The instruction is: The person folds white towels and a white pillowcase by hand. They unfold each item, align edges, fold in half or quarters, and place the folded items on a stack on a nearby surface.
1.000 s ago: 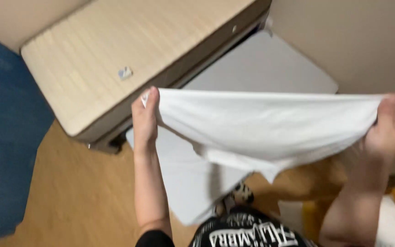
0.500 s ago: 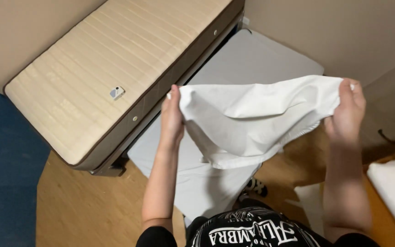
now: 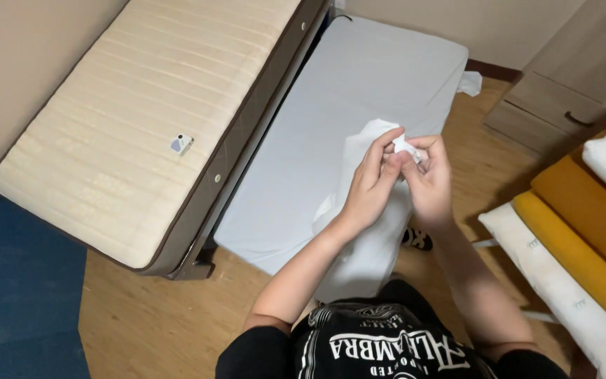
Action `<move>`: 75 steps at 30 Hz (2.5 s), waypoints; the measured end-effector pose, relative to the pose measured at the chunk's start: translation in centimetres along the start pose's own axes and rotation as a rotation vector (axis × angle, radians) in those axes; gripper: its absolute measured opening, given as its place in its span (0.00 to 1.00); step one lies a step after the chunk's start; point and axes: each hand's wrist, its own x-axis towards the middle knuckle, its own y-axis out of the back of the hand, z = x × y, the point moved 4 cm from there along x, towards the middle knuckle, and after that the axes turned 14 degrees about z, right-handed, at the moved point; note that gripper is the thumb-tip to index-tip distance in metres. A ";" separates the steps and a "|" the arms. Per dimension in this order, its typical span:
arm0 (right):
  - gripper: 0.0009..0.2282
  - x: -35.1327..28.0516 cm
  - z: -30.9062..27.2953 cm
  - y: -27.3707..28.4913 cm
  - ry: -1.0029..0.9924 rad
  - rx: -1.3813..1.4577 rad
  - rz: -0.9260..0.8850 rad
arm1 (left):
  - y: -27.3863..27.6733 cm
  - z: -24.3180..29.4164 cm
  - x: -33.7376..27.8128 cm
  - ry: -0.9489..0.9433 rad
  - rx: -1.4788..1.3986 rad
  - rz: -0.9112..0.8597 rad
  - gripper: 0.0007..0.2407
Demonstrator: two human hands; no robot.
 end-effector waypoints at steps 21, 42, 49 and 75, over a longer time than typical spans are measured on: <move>0.07 6.6 -5.4 4.3 0.216 -0.135 -0.308 | 4.5 2.5 1.1 -0.158 0.312 -0.343 0.18; 0.05 9.4 -5.0 13.0 0.292 -0.389 -0.165 | 7.8 7.5 2.1 -0.768 0.827 0.051 0.14; 0.06 11.0 -5.7 12.2 0.216 -0.395 -0.135 | 8.0 8.4 3.7 -0.295 0.335 0.012 0.07; 0.08 0.2 16.3 9.9 -0.507 -0.016 -0.424 | 8.4 -10.9 -9.2 0.765 -0.224 0.105 0.22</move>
